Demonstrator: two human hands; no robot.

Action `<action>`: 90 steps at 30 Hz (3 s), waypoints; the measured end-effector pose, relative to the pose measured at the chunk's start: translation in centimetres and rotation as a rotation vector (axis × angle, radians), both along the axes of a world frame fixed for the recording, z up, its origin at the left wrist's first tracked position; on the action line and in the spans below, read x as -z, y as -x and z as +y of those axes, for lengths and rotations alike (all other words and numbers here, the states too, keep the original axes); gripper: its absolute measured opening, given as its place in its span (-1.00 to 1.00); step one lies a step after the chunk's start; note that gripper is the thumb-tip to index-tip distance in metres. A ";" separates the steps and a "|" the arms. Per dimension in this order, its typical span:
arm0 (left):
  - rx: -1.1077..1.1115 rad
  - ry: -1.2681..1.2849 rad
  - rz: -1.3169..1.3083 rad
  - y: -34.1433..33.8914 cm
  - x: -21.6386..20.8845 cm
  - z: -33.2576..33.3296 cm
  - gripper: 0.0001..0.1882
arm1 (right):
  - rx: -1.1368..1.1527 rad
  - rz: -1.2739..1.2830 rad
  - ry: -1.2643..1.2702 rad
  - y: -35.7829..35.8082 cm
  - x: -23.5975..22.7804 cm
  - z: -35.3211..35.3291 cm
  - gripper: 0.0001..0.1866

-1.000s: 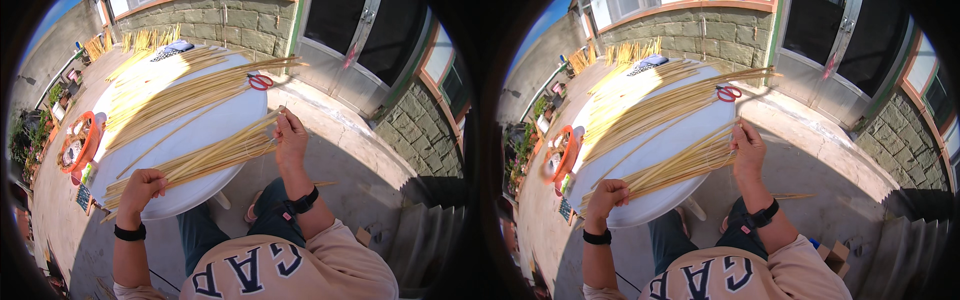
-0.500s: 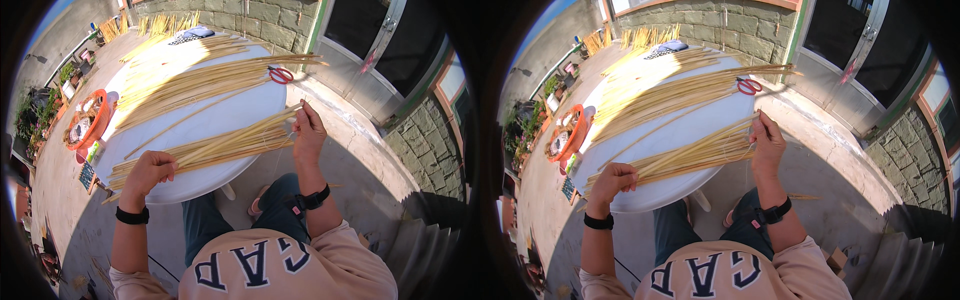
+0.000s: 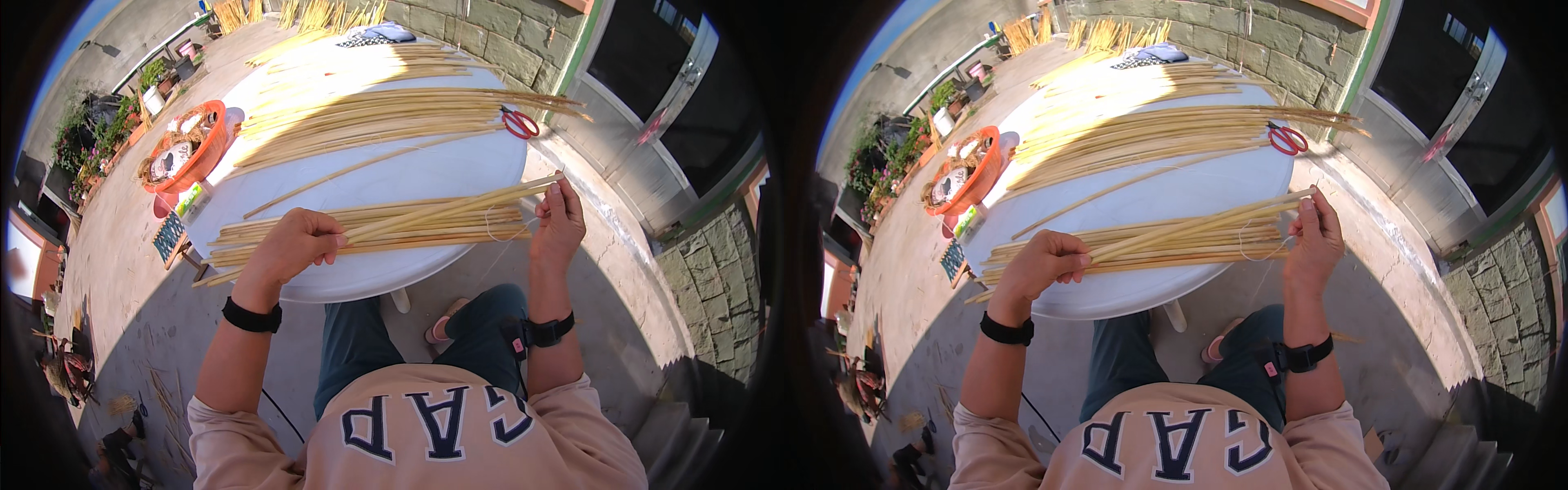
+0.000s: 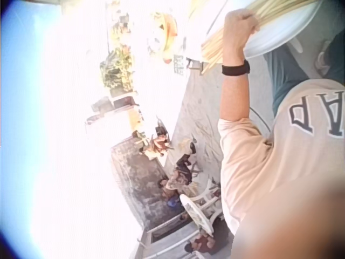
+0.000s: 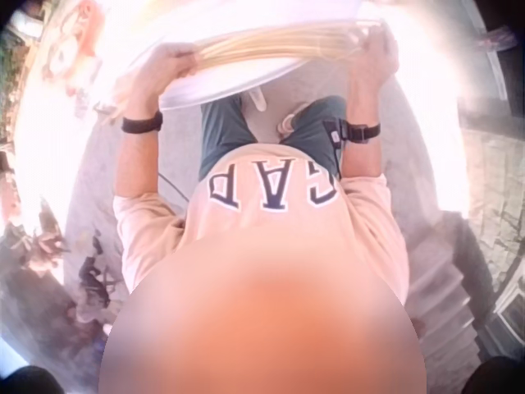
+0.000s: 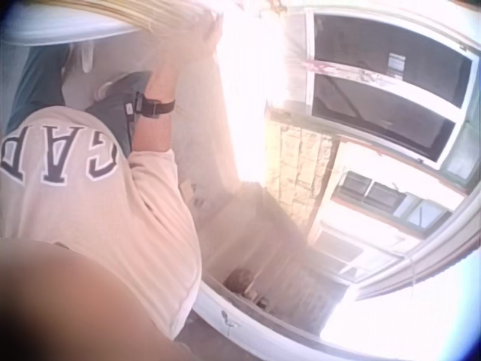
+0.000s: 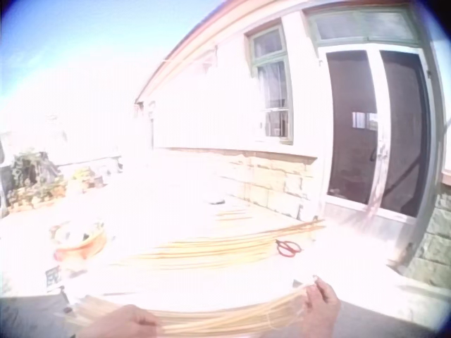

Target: The person binds together several bamboo sticks on a table using a needle and thread, passing the thread around the sticks to secure them in a parallel arrangement.

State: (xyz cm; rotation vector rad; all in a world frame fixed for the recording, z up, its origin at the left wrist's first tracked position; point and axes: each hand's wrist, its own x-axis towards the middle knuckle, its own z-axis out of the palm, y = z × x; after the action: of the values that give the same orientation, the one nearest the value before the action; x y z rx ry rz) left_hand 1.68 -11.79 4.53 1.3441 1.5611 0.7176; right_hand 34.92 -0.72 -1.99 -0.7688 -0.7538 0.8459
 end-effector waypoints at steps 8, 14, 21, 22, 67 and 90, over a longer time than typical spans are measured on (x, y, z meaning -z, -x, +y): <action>-0.005 -0.026 0.123 0.0 0.4 0.0 -0.88 | -0.016 -0.008 0.018 0.0 0.0 -0.1 -0.76; -0.072 -0.168 0.052 0.3 0.7 0.0 -0.82 | -0.013 -0.003 -0.012 0.1 -0.9 -0.5 -0.79; -0.225 -0.315 -0.047 2.4 -2.9 0.4 -0.85 | -0.055 -0.065 -0.137 0.2 -5.0 -1.9 -0.90; -0.219 -0.316 -0.037 2.1 -2.9 0.5 -0.85 | -0.095 -0.094 -0.162 0.7 -5.8 -2.1 -0.89; 0.087 0.127 0.100 3.1 0.9 9.5 -0.87 | 0.184 -0.363 0.127 -18.8 -12.7 14.4 -0.86; 0.149 0.153 0.036 3.7 3.3 10.3 -0.87 | 0.050 -0.362 0.077 -18.7 -10.7 15.0 -0.86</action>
State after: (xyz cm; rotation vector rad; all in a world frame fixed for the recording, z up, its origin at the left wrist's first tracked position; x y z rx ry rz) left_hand -2.05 -1.49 1.18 1.3488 1.4941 0.4756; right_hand 53.64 14.28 8.71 -1.0212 -1.0220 0.7015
